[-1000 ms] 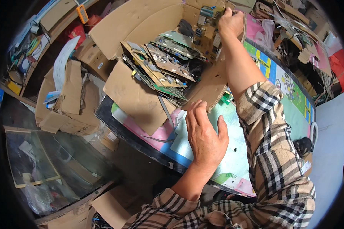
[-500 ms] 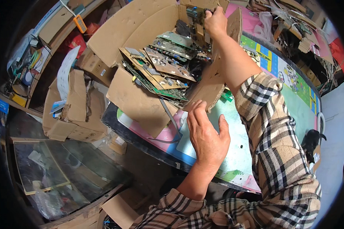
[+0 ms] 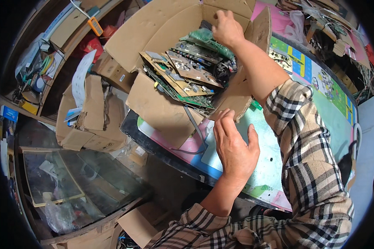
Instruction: The person uses a screwdriver to remove screws from circuit boards and places the boards into a cardboard box. They handle multiple boards, turning them over and organizing them.
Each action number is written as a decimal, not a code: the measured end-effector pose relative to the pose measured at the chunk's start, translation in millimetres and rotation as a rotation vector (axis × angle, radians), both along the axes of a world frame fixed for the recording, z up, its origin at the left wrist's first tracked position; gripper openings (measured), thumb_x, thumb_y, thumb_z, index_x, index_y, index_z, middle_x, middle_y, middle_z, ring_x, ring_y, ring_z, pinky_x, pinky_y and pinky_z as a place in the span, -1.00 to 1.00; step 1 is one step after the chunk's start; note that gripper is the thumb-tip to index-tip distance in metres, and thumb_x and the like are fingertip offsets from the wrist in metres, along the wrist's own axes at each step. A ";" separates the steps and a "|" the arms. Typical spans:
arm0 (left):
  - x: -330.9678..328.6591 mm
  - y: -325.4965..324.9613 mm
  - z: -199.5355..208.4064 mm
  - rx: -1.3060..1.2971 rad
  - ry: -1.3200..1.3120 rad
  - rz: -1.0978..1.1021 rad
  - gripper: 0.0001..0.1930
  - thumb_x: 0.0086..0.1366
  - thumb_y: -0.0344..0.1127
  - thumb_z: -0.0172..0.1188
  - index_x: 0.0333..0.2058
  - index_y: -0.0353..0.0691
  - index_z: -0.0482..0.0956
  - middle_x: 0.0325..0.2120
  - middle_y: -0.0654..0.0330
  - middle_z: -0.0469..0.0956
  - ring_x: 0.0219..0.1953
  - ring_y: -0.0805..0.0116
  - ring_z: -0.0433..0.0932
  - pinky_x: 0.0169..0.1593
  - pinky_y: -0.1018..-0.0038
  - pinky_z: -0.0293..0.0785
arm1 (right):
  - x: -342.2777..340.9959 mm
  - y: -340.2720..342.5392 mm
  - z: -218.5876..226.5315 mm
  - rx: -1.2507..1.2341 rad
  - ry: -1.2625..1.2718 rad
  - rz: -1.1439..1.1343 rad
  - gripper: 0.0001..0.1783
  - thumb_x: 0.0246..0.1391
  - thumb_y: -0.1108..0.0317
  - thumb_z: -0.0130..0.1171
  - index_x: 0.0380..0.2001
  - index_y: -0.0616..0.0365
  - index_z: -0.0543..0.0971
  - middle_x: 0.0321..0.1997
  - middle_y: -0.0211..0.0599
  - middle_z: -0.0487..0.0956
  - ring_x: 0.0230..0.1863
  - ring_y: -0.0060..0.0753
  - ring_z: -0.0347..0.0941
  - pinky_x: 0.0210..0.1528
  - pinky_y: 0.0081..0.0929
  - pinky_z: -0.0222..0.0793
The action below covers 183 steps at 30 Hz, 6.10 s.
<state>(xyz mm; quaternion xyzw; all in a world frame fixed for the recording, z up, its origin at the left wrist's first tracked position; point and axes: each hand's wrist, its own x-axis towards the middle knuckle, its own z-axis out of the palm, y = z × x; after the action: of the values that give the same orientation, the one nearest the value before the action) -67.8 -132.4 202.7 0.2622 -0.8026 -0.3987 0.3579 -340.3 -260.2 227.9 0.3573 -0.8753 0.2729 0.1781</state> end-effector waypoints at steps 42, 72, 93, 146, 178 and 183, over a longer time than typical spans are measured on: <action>1.5 2.3 -7.0 -0.021 0.002 -0.032 -0.59 0.11 -0.41 0.22 -0.09 -0.44 0.34 -0.16 -0.19 0.40 -0.05 -0.17 0.37 0.04 0.15 0.28 | -5.0 17.0 -2.8 -0.037 -0.081 0.037 -0.64 0.19 0.02 -0.03 -0.14 -0.02 0.58 -0.15 -0.09 0.60 -0.05 0.05 0.49 -0.01 -0.07 0.37; 6.5 -5.0 -2.3 -0.078 0.073 -0.042 -0.66 0.14 -0.42 0.19 -0.09 -0.36 0.42 0.05 -0.18 0.35 0.18 -0.15 0.26 0.22 0.11 0.15 | 28.4 -55.2 19.8 -0.071 -0.350 0.163 -0.62 -0.10 0.05 0.20 -0.35 0.14 0.68 -0.26 0.00 0.62 -0.13 -0.05 0.56 -0.08 -0.22 0.46; 18.3 -7.9 5.2 -0.074 -0.042 -0.195 -0.63 0.10 -0.44 0.24 -0.11 -0.41 0.42 0.19 -0.23 0.15 0.26 -0.23 0.11 0.27 0.07 0.07 | 68.7 -36.3 35.2 -0.006 -0.500 0.620 -0.57 -0.07 0.01 0.38 -0.56 0.21 0.60 -0.61 -0.34 0.53 -0.55 -0.51 0.45 -0.39 -0.51 0.39; 16.0 -7.6 13.4 -0.051 0.254 0.040 -0.81 0.16 -0.44 0.20 -0.24 -0.35 0.49 0.11 -0.15 0.32 0.11 -0.15 0.32 0.15 0.13 0.26 | 129.3 154.8 -14.6 -1.188 -1.630 1.951 -0.37 -0.31 -0.21 0.43 -0.58 0.04 0.33 -0.53 -0.53 0.35 -0.65 -0.79 0.30 -0.59 -0.76 0.23; 4.9 25.9 8.5 -0.243 0.096 -0.351 -0.82 -0.08 -0.40 0.38 -0.43 -0.08 0.60 -0.40 0.34 0.55 -0.08 0.24 0.42 0.28 0.01 -0.10 | 205.0 180.8 -84.4 -1.657 -1.912 1.126 0.51 -0.75 -0.40 0.42 0.32 0.18 0.07 0.20 -0.21 0.37 0.33 -0.14 0.17 0.43 -0.19 0.00; 5.0 25.7 9.0 -0.280 0.137 -0.352 -0.83 -0.07 -0.39 0.38 -0.45 -0.12 0.60 -0.38 0.30 0.58 -0.08 0.25 0.43 0.27 0.01 -0.09 | 206.7 180.5 -86.2 -1.660 -1.919 1.075 0.46 -0.70 -0.40 0.40 0.31 0.18 0.09 0.19 -0.20 0.38 0.32 -0.13 0.18 0.43 -0.19 -0.01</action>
<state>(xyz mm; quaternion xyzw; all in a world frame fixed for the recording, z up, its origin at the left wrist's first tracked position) -62.8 -106.7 211.7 0.0385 -0.8573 -0.3568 0.3691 -133.6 -79.6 141.7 0.1119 0.0086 0.8823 -0.4572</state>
